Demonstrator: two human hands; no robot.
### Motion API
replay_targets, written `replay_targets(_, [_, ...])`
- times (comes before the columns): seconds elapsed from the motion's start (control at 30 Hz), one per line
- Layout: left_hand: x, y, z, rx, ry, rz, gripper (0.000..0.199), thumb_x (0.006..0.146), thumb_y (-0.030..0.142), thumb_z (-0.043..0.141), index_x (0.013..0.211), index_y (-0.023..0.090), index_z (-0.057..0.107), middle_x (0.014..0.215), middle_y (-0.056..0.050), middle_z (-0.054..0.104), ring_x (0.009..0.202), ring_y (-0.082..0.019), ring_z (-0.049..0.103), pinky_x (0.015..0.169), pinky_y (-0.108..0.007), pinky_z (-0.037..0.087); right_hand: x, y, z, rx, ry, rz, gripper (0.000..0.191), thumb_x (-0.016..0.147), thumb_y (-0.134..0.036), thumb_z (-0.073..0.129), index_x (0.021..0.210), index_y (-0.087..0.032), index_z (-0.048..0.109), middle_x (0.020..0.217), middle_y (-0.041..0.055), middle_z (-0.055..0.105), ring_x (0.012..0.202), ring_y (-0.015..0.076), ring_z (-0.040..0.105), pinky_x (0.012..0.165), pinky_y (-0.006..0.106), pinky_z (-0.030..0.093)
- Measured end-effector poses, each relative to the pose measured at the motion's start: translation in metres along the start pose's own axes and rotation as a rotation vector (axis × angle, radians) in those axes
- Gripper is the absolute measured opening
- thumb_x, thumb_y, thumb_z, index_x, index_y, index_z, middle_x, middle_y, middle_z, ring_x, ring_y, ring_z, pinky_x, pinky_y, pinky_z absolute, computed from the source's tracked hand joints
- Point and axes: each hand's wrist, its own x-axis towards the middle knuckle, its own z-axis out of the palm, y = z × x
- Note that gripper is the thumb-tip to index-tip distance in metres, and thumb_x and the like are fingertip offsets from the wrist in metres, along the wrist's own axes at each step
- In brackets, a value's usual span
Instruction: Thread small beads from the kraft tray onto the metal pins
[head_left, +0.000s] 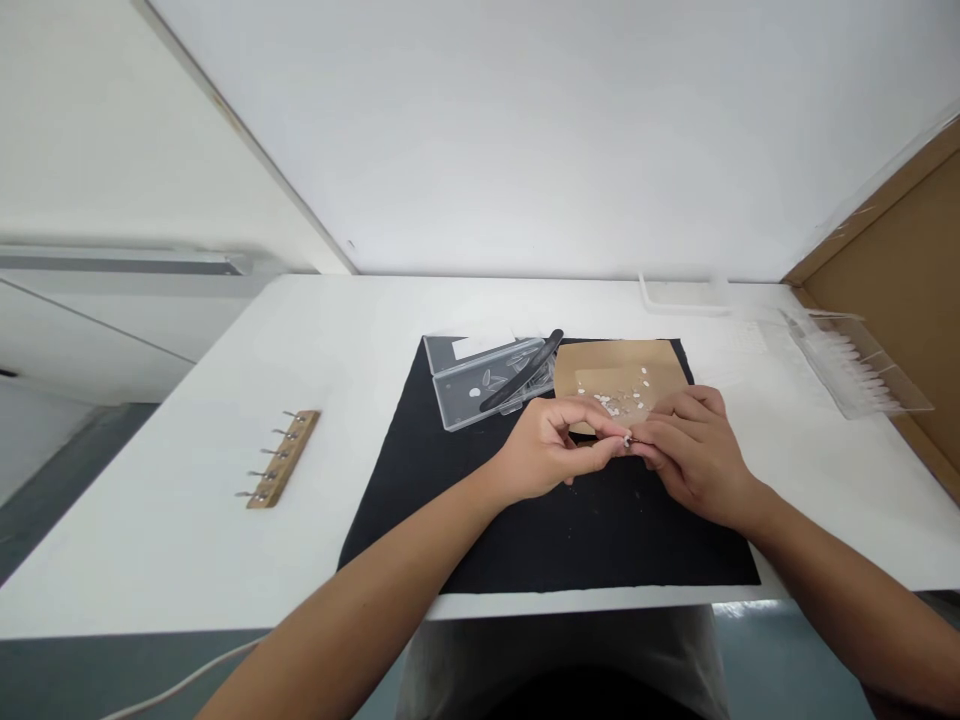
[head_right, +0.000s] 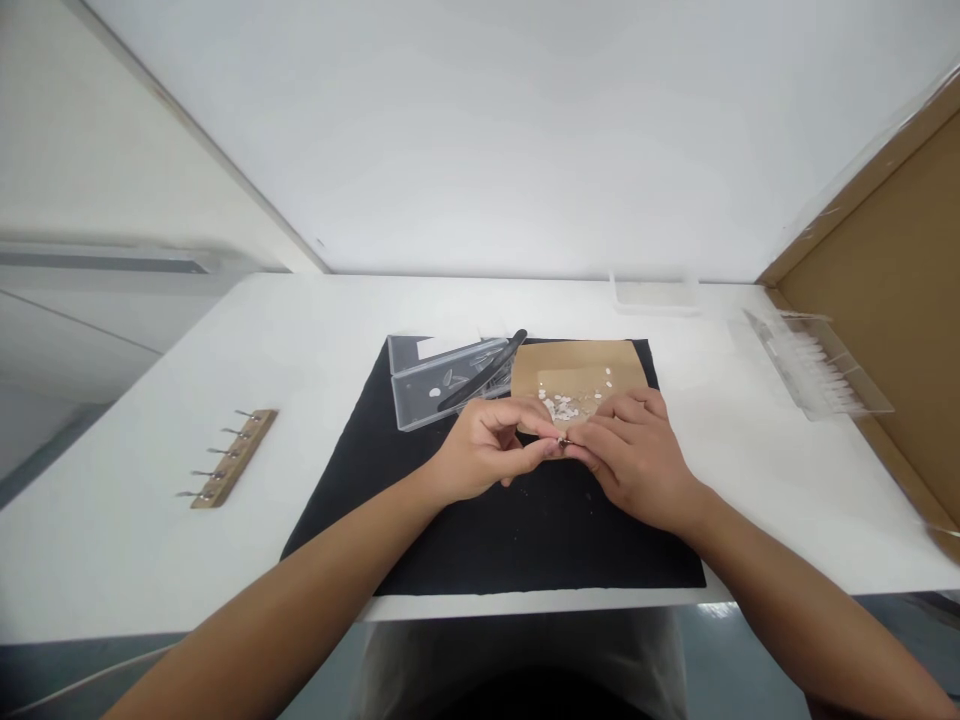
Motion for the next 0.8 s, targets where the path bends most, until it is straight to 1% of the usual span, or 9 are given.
replay_targets(0.1, [0.001, 0.002, -0.002, 0.084, -0.021, 0.062, 0.021, 0.09, 0.032, 0.079, 0.098, 0.013, 0.083, 0.091, -0.01, 0.075, 0.061, -0.01, 0.065, 0.039, -0.014, 0.049, 0.001, 0.0, -0.002, -0.084, 0.024, -0.033, 0.006, 0.106, -0.023, 0.06, 0.102, -0.025, 0.064, 0.081, -0.0022, 0.074, 0.083, 0.0184, 0.061, 0.091, 0.041, 0.036])
replay_targets(0.2, [0.004, 0.003, -0.003, 0.231, -0.015, 0.226, 0.012, 0.091, 0.026, 0.076, 0.094, 0.016, 0.082, 0.085, -0.009, 0.077, 0.072, -0.014, 0.069, 0.043, -0.016, 0.047, 0.002, 0.0, -0.003, -0.161, 0.041, -0.073, 0.005, 0.104, -0.022, 0.064, 0.101, -0.026, 0.063, 0.078, -0.0037, 0.074, 0.08, 0.0179, 0.061, 0.09, 0.041, 0.035])
replay_targets(0.23, [0.005, 0.003, -0.004, 0.287, -0.007, 0.301, 0.009, 0.091, 0.024, 0.076, 0.092, 0.017, 0.081, 0.082, -0.008, 0.078, 0.074, -0.015, 0.071, 0.049, -0.02, 0.052, 0.002, 0.0, -0.003, -0.183, 0.044, -0.082, 0.006, 0.103, -0.021, 0.066, 0.1, -0.026, 0.063, 0.078, -0.0042, 0.073, 0.08, 0.0179, 0.061, 0.089, 0.041, 0.035])
replay_targets(0.3, [0.008, 0.002, -0.004, 0.384, 0.006, 0.452, 0.004, 0.091, 0.021, 0.075, 0.09, 0.02, 0.079, 0.08, -0.006, 0.08, 0.075, -0.016, 0.073, 0.07, -0.031, 0.061, 0.001, 0.0, -0.004, -0.214, 0.041, -0.094, 0.008, 0.101, -0.021, 0.069, 0.1, -0.027, 0.064, 0.078, -0.0048, 0.073, 0.081, 0.018, 0.062, 0.089, 0.041, 0.035])
replay_targets(0.37, [0.01, 0.002, -0.005, 0.458, 0.006, 0.574, 0.005, 0.09, 0.016, 0.075, 0.09, 0.022, 0.076, 0.081, -0.003, 0.081, 0.073, -0.016, 0.074, 0.088, -0.04, 0.059, 0.0, 0.001, -0.005, -0.237, 0.03, -0.104, 0.009, 0.1, -0.019, 0.07, 0.1, -0.027, 0.065, 0.079, -0.0047, 0.073, 0.083, 0.0182, 0.062, 0.09, 0.041, 0.035])
replay_targets(0.4, [0.01, 0.002, -0.005, 0.493, 0.006, 0.617, 0.008, 0.088, 0.014, 0.074, 0.09, 0.022, 0.075, 0.083, -0.003, 0.081, 0.073, -0.016, 0.075, 0.091, -0.041, 0.057, -0.001, 0.001, -0.005, -0.246, 0.022, -0.112, 0.01, 0.1, -0.018, 0.069, 0.1, -0.027, 0.066, 0.08, -0.0045, 0.073, 0.084, 0.0182, 0.062, 0.09, 0.041, 0.036])
replay_targets(0.6, [0.008, 0.001, -0.001, 0.653, 0.063, 0.767, 0.021, 0.08, 0.006, 0.072, 0.092, 0.023, 0.067, 0.081, 0.0, 0.078, 0.071, -0.016, 0.072, 0.083, -0.037, 0.055, -0.001, 0.0, -0.006, -0.23, -0.028, -0.146, 0.008, 0.102, -0.02, 0.067, 0.097, -0.026, 0.066, 0.078, -0.0038, 0.071, 0.083, 0.0176, 0.058, 0.089, 0.04, 0.036])
replay_targets(0.67, [0.007, 0.001, 0.001, 0.653, 0.072, 0.769, 0.022, 0.079, 0.006, 0.071, 0.092, 0.023, 0.066, 0.082, 0.0, 0.077, 0.072, -0.016, 0.072, 0.081, -0.037, 0.056, -0.001, -0.001, -0.005, -0.21, -0.037, -0.133, 0.007, 0.102, -0.021, 0.068, 0.096, -0.025, 0.066, 0.078, -0.0037, 0.071, 0.083, 0.0173, 0.058, 0.089, 0.04, 0.037])
replay_targets(0.8, [0.005, 0.001, 0.001, 0.627, 0.026, 0.727, 0.02, 0.08, 0.01, 0.071, 0.093, 0.023, 0.064, 0.084, -0.002, 0.077, 0.076, -0.018, 0.072, 0.082, -0.038, 0.057, -0.001, -0.002, -0.004, -0.193, -0.04, -0.109, 0.007, 0.102, -0.022, 0.067, 0.096, -0.026, 0.068, 0.079, -0.0034, 0.071, 0.083, 0.0173, 0.06, 0.089, 0.04, 0.037])
